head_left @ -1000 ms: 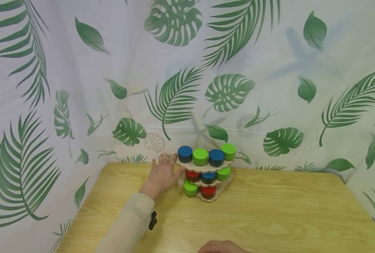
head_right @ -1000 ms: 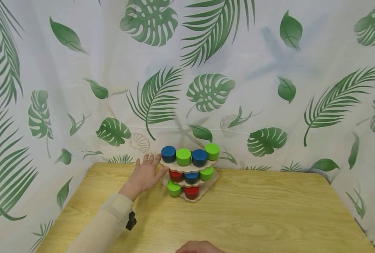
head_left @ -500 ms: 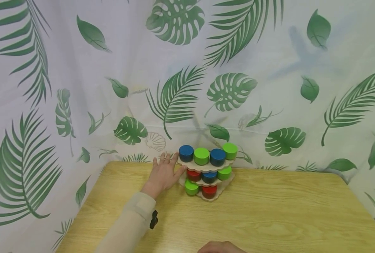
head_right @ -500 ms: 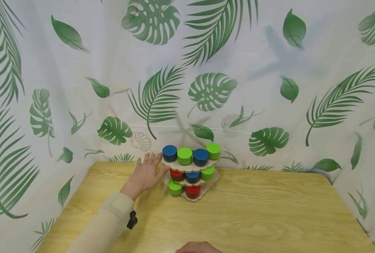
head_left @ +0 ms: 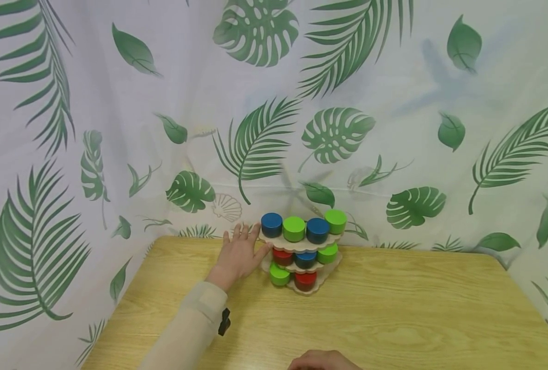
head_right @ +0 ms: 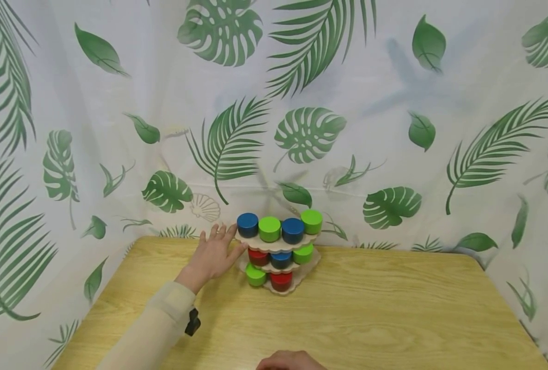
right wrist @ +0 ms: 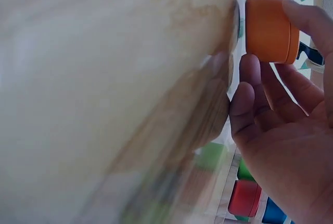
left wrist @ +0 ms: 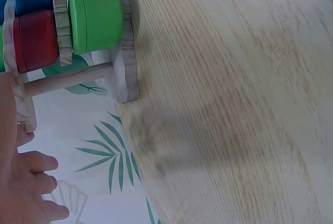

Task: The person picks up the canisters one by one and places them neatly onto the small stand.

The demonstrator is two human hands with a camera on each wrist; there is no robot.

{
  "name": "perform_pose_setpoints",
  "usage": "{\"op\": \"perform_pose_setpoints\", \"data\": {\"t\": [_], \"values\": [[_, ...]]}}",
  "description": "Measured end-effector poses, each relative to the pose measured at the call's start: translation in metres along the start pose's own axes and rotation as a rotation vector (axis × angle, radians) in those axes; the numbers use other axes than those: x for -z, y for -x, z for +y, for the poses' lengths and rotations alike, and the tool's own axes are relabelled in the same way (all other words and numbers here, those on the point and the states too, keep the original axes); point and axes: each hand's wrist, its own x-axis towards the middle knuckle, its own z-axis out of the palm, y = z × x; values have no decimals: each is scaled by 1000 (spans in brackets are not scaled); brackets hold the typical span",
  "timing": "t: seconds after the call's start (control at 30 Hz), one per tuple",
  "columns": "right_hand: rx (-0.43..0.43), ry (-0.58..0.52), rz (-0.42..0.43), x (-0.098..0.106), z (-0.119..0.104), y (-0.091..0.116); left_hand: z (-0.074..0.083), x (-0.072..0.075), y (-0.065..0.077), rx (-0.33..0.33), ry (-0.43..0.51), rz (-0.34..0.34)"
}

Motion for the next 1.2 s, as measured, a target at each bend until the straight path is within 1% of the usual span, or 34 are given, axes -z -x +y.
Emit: {"op": "perform_pose_setpoints", "data": {"t": [0.07, 0.17, 0.27, 0.33, 0.4, 0.5, 0.67, 0.8, 0.97, 1.03, 1.2], "values": [[-16, 2, 4, 3, 0, 0, -1, -1, -1, 1, 2, -3], [-16, -5, 7, 6, -1, 0, -2, -3, -2, 0, 5, -1], [22, 7, 10, 9, -1, 2, -2, -4, -2, -2, 6, 1], [24, -15, 4, 12, -1, 3, -2, -4, -2, -3, 4, 4], [8, -30, 6, 16, -2, 4, -2, -4, -2, -4, 0, 6], [-51, -62, 27, 21, -4, 6, -2, -4, -2, 0, -8, 4], [-155, -48, 118, 31, -4, 9, -2, -4, -2, -3, -15, 9], [-215, -7, 192, 39, -2, 12, -1, -3, -1, -7, -22, 10], [-241, 39, 258, 52, 1, 14, -2, -2, -1, -6, -26, 9], [-238, 58, 282, 57, 4, 15, -2, -3, -2, -7, -25, 10], [-218, 143, 354, 68, 10, 17, -3, -5, -3, -8, -20, 6]]}}
